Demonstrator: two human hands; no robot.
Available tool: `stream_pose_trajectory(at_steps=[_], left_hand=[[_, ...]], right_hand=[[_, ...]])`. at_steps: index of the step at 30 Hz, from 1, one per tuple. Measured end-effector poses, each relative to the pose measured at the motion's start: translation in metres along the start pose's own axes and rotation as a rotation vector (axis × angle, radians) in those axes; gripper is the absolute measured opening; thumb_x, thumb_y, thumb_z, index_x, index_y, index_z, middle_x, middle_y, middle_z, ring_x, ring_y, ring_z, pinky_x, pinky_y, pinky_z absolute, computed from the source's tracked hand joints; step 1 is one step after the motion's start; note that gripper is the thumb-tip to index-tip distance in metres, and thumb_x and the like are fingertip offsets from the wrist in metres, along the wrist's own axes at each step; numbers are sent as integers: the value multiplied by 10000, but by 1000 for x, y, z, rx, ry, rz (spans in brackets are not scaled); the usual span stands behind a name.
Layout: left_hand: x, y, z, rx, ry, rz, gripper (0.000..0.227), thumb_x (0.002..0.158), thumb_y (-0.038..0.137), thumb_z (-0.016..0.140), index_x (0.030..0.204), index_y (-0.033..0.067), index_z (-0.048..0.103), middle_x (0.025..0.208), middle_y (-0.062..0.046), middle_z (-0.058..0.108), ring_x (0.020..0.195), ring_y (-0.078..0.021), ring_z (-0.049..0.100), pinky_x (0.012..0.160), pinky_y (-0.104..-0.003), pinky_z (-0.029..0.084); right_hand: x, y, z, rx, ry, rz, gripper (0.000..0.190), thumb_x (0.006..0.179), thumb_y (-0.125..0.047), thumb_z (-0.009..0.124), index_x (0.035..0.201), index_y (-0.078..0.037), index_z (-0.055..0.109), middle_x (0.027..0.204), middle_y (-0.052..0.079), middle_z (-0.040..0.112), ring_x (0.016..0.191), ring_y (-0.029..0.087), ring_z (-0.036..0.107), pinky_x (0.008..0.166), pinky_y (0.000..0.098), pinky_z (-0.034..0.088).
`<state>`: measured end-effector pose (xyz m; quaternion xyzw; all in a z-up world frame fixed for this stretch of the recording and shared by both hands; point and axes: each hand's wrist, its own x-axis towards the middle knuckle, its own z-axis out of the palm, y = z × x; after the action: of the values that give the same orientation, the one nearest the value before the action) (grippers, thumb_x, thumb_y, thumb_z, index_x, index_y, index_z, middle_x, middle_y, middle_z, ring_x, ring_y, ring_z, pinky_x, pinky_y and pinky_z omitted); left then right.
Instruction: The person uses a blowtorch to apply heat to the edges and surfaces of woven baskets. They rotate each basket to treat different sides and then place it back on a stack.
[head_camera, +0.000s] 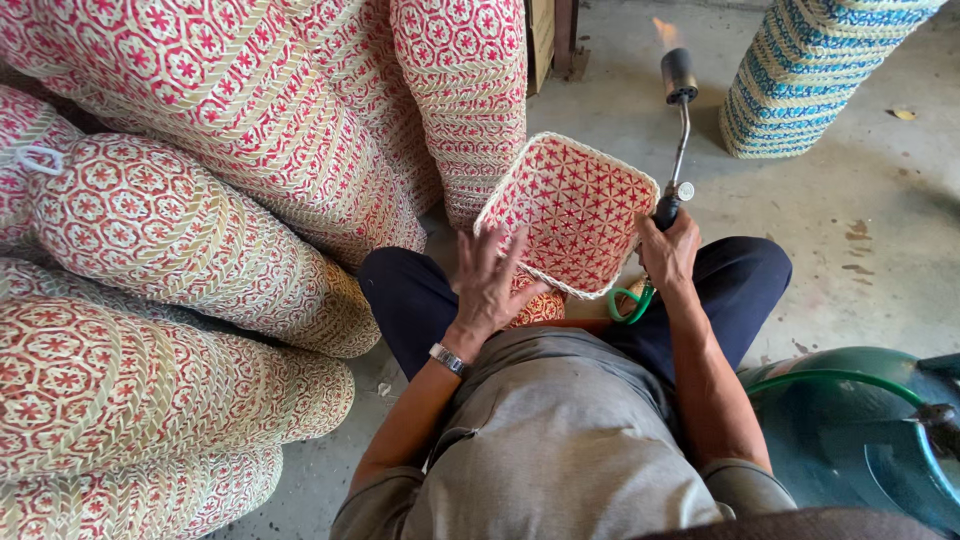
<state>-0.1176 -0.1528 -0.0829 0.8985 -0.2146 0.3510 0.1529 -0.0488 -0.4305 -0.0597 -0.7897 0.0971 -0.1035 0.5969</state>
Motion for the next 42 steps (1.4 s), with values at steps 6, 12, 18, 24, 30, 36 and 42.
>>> stream_pose_trajectory(at_steps=[6,12,18,24,30,36,42], left_hand=[[-12,-10,25,7,-275,246,467,969,401,717,1323,114,616,1053,-82,712,1117,-229,627,1171,-516,390],[39,-53,21,-492,-8,-181,178,1070,290,625,1084,116,662,1017,-13,740,808,-140,655,825,-351,540],[155,-137,-12,-1331,336,-471,494,1077,371,648,1440,43,575,1497,-129,585,1398,-221,519,1210,-409,391],[284,-247,-12,-1790,316,-648,503,1033,271,578,1473,43,490,1489,-131,570,1383,-273,539,1209,-506,425],[341,-321,-10,-1606,120,-922,448,1004,280,577,1359,7,597,1368,-177,692,1276,-282,649,1140,-522,510],[356,-369,7,-1502,81,-1061,458,1009,264,598,1375,-9,553,1431,-193,646,1294,-301,655,1163,-496,514],[337,-362,24,-924,167,-675,715,1083,536,423,1578,25,352,1648,-203,381,1530,-293,368,1279,-458,313]], right_hand=[[-4,-6,-6,38,-98,27,411,982,-340,717,905,42,586,660,99,609,497,137,578,446,294,472],[21,-12,-25,250,-119,-55,389,1070,-357,607,981,20,575,812,117,670,471,104,522,393,278,394],[51,-11,-32,242,-63,-66,399,1078,-350,611,978,33,559,803,123,672,467,107,517,395,275,388],[65,-4,-16,225,-58,16,367,1053,-334,596,970,23,594,792,114,679,461,109,516,393,282,390],[80,3,-9,175,-88,128,383,1034,-338,590,933,31,602,789,100,680,468,104,522,406,282,416],[93,14,-4,193,-116,164,405,1028,-347,598,905,39,605,751,100,662,451,109,494,395,290,394],[96,22,0,121,-134,225,451,1055,-370,608,888,47,647,636,133,579,445,119,485,412,291,380]])
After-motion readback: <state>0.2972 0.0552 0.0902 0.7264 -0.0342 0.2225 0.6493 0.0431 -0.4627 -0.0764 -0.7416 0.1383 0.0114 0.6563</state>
